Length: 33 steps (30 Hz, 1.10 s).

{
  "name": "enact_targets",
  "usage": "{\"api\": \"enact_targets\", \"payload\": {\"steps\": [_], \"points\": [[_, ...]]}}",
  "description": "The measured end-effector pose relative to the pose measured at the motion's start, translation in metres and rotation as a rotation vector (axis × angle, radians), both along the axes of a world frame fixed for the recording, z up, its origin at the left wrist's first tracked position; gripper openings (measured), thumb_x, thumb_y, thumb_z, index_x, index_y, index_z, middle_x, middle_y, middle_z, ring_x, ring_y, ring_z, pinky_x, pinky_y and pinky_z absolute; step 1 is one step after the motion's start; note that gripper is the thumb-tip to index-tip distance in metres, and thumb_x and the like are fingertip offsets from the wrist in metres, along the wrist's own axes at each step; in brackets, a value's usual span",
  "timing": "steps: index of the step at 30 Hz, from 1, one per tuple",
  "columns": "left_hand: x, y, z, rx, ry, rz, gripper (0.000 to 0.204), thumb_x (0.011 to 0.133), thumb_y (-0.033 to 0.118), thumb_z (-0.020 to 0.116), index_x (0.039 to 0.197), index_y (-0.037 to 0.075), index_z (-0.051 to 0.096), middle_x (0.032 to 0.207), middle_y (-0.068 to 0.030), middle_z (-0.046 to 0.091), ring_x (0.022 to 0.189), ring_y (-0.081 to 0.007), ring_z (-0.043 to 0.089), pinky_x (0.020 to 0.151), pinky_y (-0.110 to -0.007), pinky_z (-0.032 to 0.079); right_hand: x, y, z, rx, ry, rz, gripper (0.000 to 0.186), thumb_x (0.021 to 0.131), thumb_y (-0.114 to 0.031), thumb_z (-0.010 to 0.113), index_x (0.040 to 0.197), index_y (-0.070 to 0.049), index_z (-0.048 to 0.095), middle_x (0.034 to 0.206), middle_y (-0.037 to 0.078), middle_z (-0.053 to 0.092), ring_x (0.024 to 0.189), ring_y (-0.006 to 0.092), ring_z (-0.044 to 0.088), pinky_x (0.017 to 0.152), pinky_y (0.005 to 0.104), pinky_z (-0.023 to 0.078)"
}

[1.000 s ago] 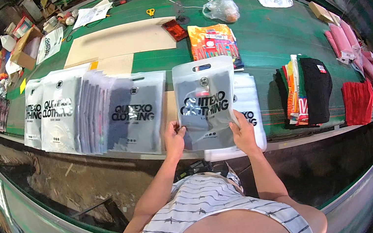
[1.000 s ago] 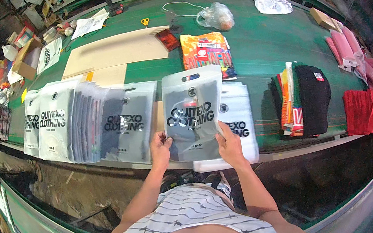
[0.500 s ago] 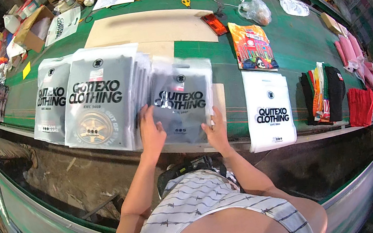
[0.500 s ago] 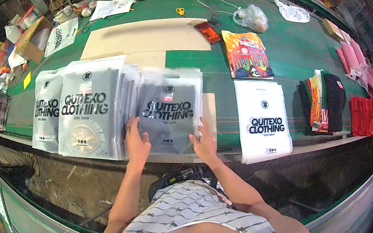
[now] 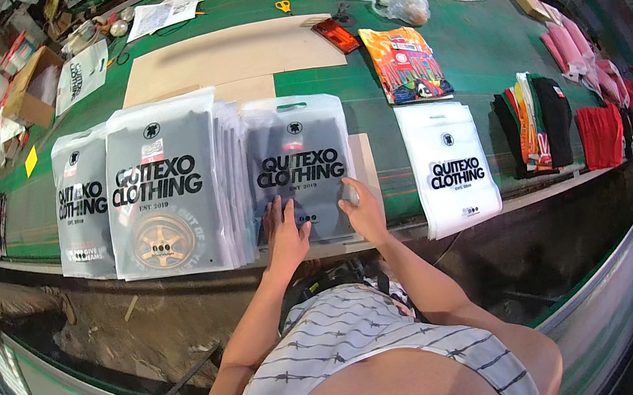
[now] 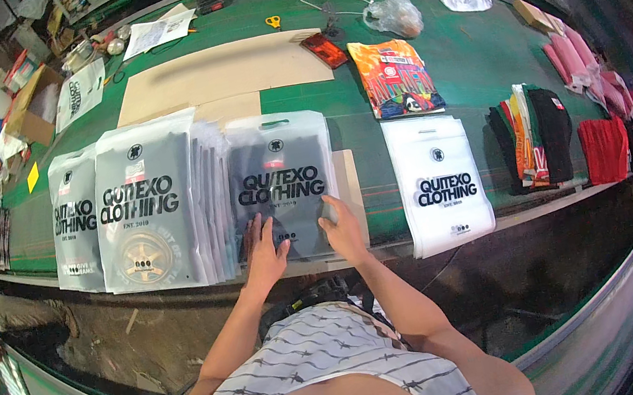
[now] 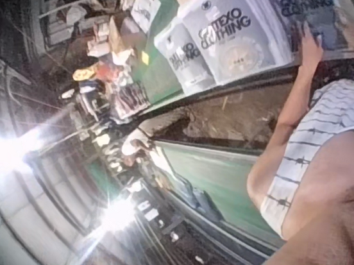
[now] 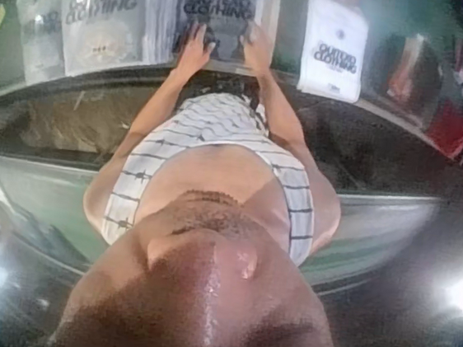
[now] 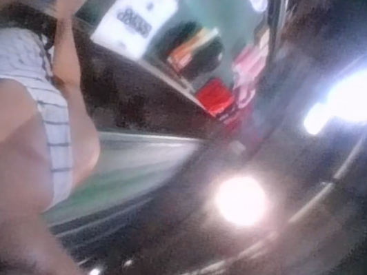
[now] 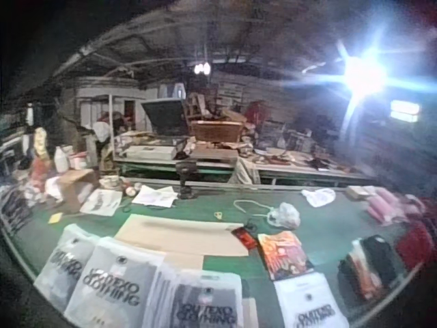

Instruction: The person folds various t-shirts and places each into a clear plastic bag labeled 'QUITEXO CLOTHING'. They seal each bag and set it aside on the table, repeating the process for multiple shirts of different colors and designs.

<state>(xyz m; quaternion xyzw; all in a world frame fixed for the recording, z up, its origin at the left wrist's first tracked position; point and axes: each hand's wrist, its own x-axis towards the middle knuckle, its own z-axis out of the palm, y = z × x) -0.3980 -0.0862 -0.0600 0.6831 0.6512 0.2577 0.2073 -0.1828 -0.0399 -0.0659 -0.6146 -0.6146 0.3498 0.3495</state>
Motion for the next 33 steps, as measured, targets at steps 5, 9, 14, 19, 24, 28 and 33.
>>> {"api": "enact_targets", "payload": {"steps": [5,9,14,19,24,28,33], "points": [[0.003,0.004,-0.008,-0.1,0.007,-0.016,0.067,0.088,0.02,0.072,0.146,0.001,0.044,0.16,-0.0295,0.028,0.148,-0.0503,0.026,0.118,-0.064,0.024,0.004,0.004,0.001,0.012,-0.061,0.02,0.051,0.088,-0.009,0.075,0.136,-0.009,0.059,0.134,0.017,0.062,0.122,0.034,0.061,0.098,0.0388,0.051],[0.012,0.0,0.009,-0.188,-0.001,-0.011,0.066,0.087,0.017,0.073,0.145,0.001,0.044,0.161,-0.0289,0.025,0.149,-0.0498,0.025,0.117,-0.067,0.024,0.013,-0.008,0.008,-0.052,-0.029,-0.021,0.047,0.089,-0.009,0.073,0.134,-0.01,0.061,0.125,0.017,0.063,0.106,0.0311,0.065,0.088,0.0378,0.054],[0.026,-0.004,0.018,-0.068,0.037,-0.009,0.066,0.087,0.016,0.074,0.143,0.001,0.045,0.158,-0.028,0.028,0.149,-0.0503,0.025,0.116,-0.069,0.025,0.045,-0.02,-0.006,0.074,0.03,-0.054,0.036,0.091,-0.009,0.072,0.126,-0.007,0.066,0.115,0.016,0.064,0.093,0.0274,0.067,0.08,0.035,0.055],[0.058,0.003,0.029,0.05,0.066,-0.156,0.058,0.089,0.014,0.072,0.14,0.001,0.049,0.152,-0.0242,0.036,0.148,-0.0495,0.026,0.116,-0.065,0.027,0.1,-0.034,0.023,0.077,-0.062,-0.075,0.023,0.09,-0.002,0.071,0.113,-0.001,0.071,0.108,0.014,0.066,0.088,0.0242,0.069,0.075,0.0322,0.057],[0.119,0.018,0.043,0.005,-0.155,-0.276,0.047,0.09,0.012,0.071,0.134,0.001,0.054,0.139,-0.0215,0.054,0.132,-0.0424,0.049,0.109,-0.051,0.043,0.199,-0.041,0.026,0.113,-0.126,-0.26,0.018,0.09,-0.005,0.071,0.106,0.001,0.072,0.101,0.017,0.07,0.084,0.0281,0.071,0.074,0.0361,0.056],[0.184,0.024,0.019,-0.172,-0.351,-0.3,0.046,0.092,0.014,0.069,0.133,0.0,0.054,0.126,-0.0208,0.064,0.108,-0.0372,0.066,0.093,-0.046,0.053,0.295,-0.036,0.026,0.156,-0.174,-0.377,0.017,0.089,-0.006,0.07,0.103,0.003,0.072,0.099,0.018,0.07,0.086,0.0315,0.071,0.076,0.0382,0.055],[0.274,0.028,-0.009,-0.447,-0.393,-0.131,0.055,0.088,0.018,0.074,0.134,-0.004,0.054,0.104,-0.02,0.072,0.09,-0.0362,0.072,0.083,-0.045,0.056,0.395,-0.03,0.02,0.181,-0.595,-0.408,0.028,0.089,-0.015,0.074,0.109,0.005,0.07,0.103,0.022,0.069,0.094,0.0393,0.068,0.085,0.0456,0.054]]}}
